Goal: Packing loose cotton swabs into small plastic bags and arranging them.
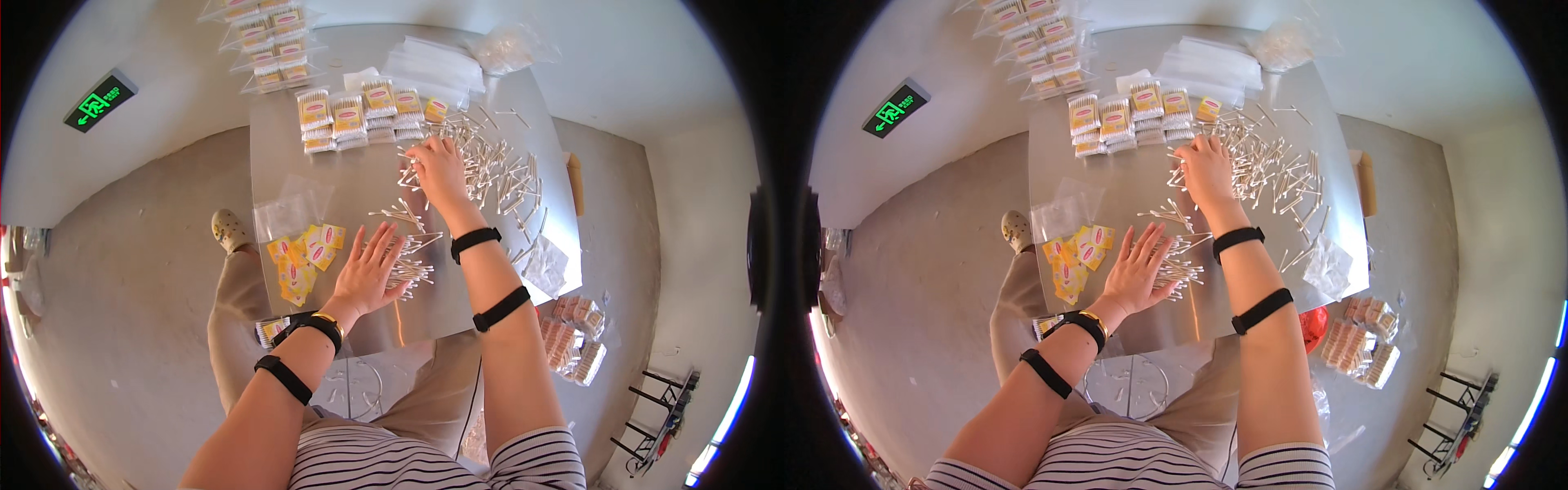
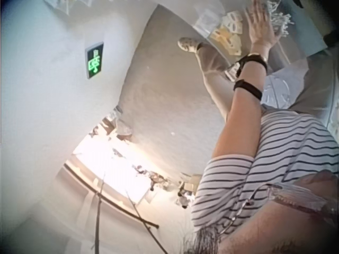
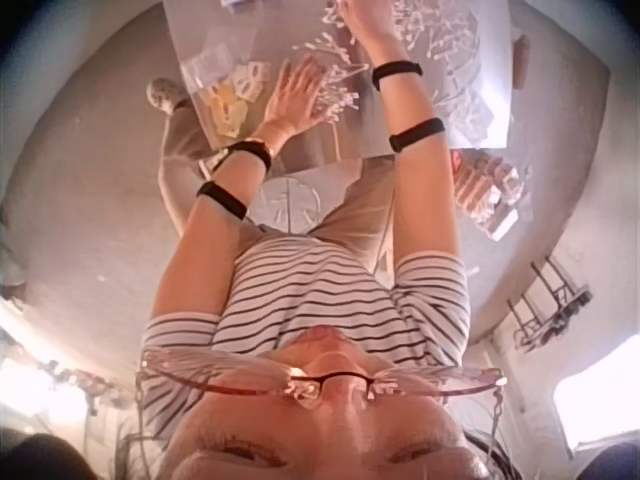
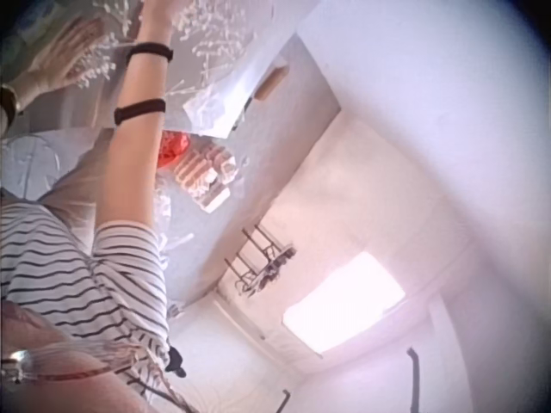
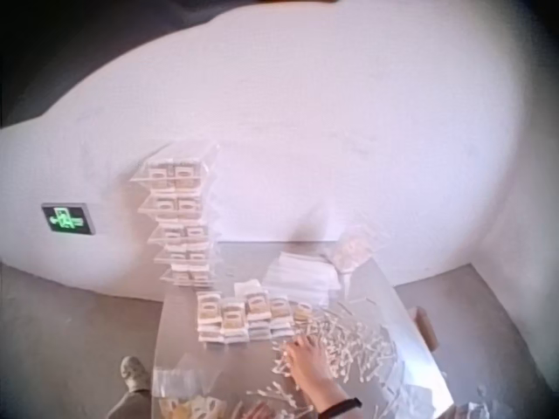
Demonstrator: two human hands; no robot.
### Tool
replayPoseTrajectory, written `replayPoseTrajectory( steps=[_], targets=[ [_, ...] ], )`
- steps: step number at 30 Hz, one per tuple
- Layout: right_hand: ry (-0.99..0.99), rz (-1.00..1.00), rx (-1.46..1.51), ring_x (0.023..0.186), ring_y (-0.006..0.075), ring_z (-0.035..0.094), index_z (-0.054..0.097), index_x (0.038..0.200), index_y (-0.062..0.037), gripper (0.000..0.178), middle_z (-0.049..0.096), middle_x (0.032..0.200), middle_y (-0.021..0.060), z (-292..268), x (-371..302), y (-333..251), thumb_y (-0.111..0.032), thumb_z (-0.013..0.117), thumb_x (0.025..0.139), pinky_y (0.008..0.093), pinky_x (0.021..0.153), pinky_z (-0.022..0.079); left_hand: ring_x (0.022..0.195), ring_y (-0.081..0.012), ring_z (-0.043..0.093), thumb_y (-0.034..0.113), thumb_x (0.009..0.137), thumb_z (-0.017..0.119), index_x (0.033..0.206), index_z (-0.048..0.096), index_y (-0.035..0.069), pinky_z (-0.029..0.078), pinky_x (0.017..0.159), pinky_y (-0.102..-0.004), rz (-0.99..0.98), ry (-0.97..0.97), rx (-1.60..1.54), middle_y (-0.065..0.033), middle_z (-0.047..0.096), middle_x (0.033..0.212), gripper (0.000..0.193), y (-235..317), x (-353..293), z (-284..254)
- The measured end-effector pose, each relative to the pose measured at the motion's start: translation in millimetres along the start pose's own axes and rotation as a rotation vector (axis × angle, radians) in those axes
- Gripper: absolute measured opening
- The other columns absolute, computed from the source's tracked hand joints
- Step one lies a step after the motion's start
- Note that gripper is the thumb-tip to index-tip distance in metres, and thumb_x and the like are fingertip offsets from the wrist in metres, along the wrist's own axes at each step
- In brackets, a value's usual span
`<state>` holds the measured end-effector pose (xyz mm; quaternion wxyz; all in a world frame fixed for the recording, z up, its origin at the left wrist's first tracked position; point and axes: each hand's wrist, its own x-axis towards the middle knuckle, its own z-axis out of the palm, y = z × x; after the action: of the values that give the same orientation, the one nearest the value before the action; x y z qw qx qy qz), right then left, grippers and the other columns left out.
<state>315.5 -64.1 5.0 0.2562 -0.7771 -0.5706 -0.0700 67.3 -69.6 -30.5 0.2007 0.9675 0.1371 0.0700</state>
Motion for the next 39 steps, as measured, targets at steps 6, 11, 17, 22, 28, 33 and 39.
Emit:
replayPoseTrajectory(
  steps=[6, 11, 17, 22, 28, 33, 39],
  targets=[
    [-0.07, 0.1, 0.025, 0.093, 0.0291, 0.06, 0.069, 0.084, -0.0097, 0.003, 0.064, 0.09, 0.0064, 14.0, 9.4, 11.3, -0.008, 0.071, 0.082, 0.0435, 0.085, 0.05, 0.154, -0.0292, 0.023, 0.054, 0.092, 0.058, 0.155, 0.034, 0.009, 0.012, 0.126, -0.056, 0.001, -0.006, 0.003, -0.0144, 0.027, 0.163, 0.081, 0.1, 0.0, -2.4],
    [-0.143, 0.346, 0.422, 0.078, 0.0236, 0.067, 0.07, 0.09, -0.0061, 0.007, 0.07, 0.084, 0.0081, 11.8, 7.1, 16.3, -0.01, 0.072, 0.084, 0.0365, 0.074, 0.053, 0.154, -0.0284, 0.023, 0.053, 0.091, 0.059, 0.155, 0.035, 0.009, 0.012, 0.125, -0.0562, 0.0, -0.007, -0.007, -0.0136, 0.027, 0.163, 0.081, -0.6, -1.2, -3.4],
    [-0.027, 0.515, 0.621, 0.08, 0.0156, 0.069, 0.071, 0.096, -0.0019, 0.014, 0.074, 0.087, 0.0074, -18.2, -6.8, 23.8, -0.013, 0.073, 0.089, 0.03, 0.074, 0.052, 0.154, -0.0279, 0.023, 0.052, 0.091, 0.06, 0.154, 0.036, 0.009, 0.012, 0.125, -0.0564, 0.009, 0.006, -0.016, -0.0131, 0.027, 0.164, 0.08, 1.2, 1.1, -3.4],
    [-0.104, 0.673, 0.731, 0.084, 0.0102, 0.067, 0.07, 0.101, 0.0018, 0.012, 0.073, 0.091, 0.0045, -121.7, -76.2, -11.1, -0.006, 0.068, 0.093, 0.0255, 0.077, 0.051, 0.153, -0.028, 0.024, 0.049, 0.089, 0.064, 0.153, 0.037, 0.009, 0.013, 0.126, -0.0563, 0.023, 0.037, -0.072, -0.0126, 0.029, 0.163, 0.079, 0.0, 0.7, 0.5],
    [-0.504, 0.978, 0.589, 0.085, 0.0119, 0.065, 0.072, 0.096, 0.0013, 0.011, 0.073, 0.089, 0.0062, -239.1, -218.6, -43.0, -0.005, 0.065, 0.092, 0.027, 0.077, 0.05, 0.152, -0.0292, 0.025, 0.045, 0.089, 0.066, 0.151, 0.039, 0.009, 0.014, 0.126, -0.0561, 0.019, 0.061, -0.109, -0.0123, 0.032, 0.16, 0.076, -2.1, -3.0, -2.9],
    [-0.526, 0.781, -0.191, 0.087, 0.0295, 0.069, 0.074, 0.105, -0.0028, 0.019, 0.073, 0.095, 0.0134, -245.2, -287.8, -49.5, -0.004, 0.063, 0.09, 0.0352, 0.08, 0.053, 0.151, -0.0314, 0.028, 0.04, 0.091, 0.064, 0.149, 0.041, 0.007, 0.014, 0.126, -0.0544, 0.035, 0.098, -0.197, -0.0133, 0.036, 0.158, 0.07, -8.0, 0.3, -8.5],
    [-0.188, 0.563, 0.173, 0.11, 0.0366, 0.059, 0.069, 0.118, -0.0057, 0.032, 0.068, 0.11, 0.0137, -162.9, -216.1, -70.3, -0.005, 0.066, 0.086, 0.0442, 0.094, 0.049, 0.152, -0.0312, 0.025, 0.035, 0.101, 0.051, 0.154, 0.034, 0.005, 0.012, 0.126, -0.0529, -0.035, 0.216, -0.276, -0.0124, 0.035, 0.159, 0.062, -13.4, 24.7, -16.6]
  ],
)
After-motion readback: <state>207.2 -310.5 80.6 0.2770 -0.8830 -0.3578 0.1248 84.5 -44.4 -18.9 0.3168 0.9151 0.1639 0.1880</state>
